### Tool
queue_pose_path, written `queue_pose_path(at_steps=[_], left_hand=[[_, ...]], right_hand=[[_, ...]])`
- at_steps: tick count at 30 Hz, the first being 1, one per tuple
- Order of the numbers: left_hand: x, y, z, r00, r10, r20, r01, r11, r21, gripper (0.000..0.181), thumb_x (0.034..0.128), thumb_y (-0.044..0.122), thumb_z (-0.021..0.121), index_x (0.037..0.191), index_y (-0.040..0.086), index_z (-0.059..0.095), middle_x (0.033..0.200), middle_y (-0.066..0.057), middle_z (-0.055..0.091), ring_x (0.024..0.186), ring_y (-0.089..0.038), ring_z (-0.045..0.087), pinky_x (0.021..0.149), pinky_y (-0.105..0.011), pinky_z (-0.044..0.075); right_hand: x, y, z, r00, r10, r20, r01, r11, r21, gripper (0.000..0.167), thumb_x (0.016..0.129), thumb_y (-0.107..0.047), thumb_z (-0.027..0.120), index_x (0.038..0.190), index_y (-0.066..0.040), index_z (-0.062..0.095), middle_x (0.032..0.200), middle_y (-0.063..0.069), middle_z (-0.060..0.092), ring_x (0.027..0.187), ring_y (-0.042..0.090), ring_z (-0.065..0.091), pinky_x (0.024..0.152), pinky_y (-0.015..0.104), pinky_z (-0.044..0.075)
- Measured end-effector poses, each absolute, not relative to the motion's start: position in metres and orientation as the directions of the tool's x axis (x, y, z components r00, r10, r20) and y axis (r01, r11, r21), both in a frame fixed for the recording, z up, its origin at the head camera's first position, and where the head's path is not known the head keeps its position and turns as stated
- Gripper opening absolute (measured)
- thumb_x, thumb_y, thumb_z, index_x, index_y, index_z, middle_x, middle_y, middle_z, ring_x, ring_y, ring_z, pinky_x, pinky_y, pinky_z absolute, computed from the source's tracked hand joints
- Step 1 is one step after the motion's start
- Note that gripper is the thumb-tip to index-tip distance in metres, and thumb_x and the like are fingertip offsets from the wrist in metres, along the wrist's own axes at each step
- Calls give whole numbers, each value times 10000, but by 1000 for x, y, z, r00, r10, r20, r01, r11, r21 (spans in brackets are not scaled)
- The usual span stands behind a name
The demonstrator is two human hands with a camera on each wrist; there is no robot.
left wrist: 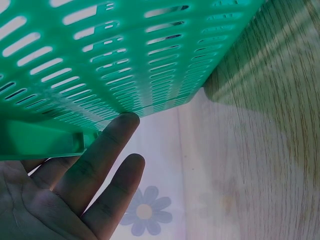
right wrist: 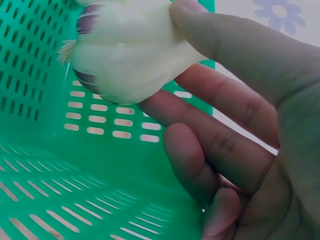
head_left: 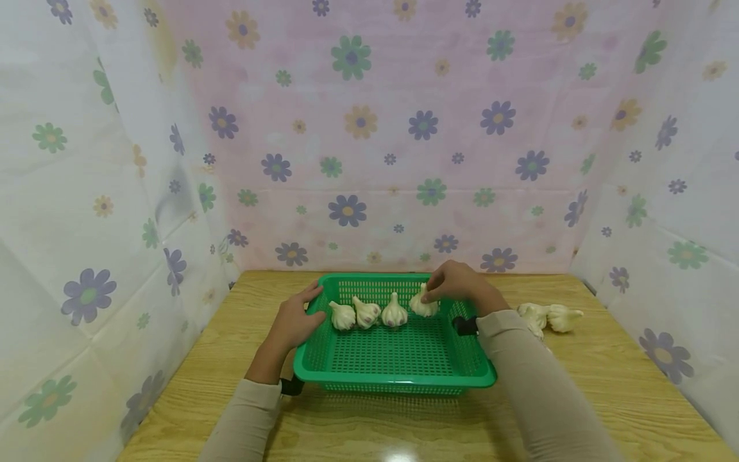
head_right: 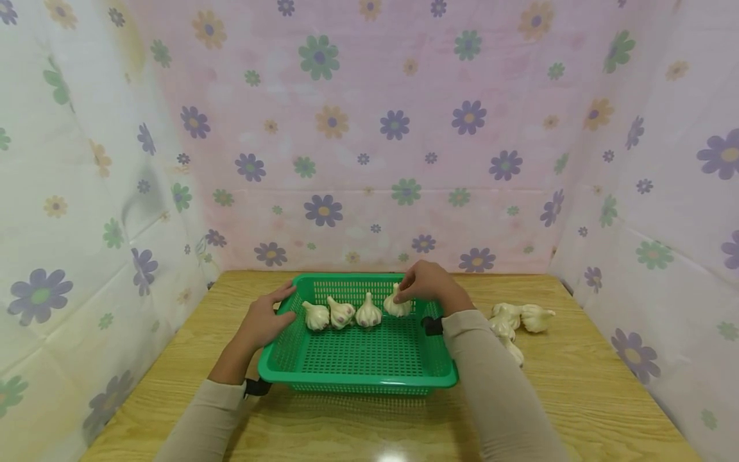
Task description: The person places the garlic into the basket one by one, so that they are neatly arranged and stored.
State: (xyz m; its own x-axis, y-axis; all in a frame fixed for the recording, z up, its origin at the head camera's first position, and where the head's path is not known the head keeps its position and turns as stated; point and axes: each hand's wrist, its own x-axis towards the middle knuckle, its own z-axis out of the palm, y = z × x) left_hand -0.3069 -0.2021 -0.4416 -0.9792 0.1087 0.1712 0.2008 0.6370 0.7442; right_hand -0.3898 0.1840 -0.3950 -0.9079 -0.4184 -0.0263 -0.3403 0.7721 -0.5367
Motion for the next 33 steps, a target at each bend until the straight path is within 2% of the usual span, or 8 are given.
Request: queue_pose_path(at_steps=[25,33], left_hand=[[-307,-201,-443,-978,105,179,204,643,738,656,949,172,603,1586,165,448,1691,57,312,422,-139,249,465,-302,366],[-306,-201,-443,-977,107,183,208,647,734,653,951,174,599,1586,159,448,1692,48,312,433,-141,244,472,-304,355]], right_hand=[[-382,168,-401,-939,-341,-54,-305,892,-333,265,817,-470,850,1023,-304,835,1085,-73,782,959,179,711,828,454,576],[-377,165,-399,-943,-326,-65,-292,906,-307,282,819,-462,851,1059,-315,833,1120,-74,781,989,198,717,849,478,572]])
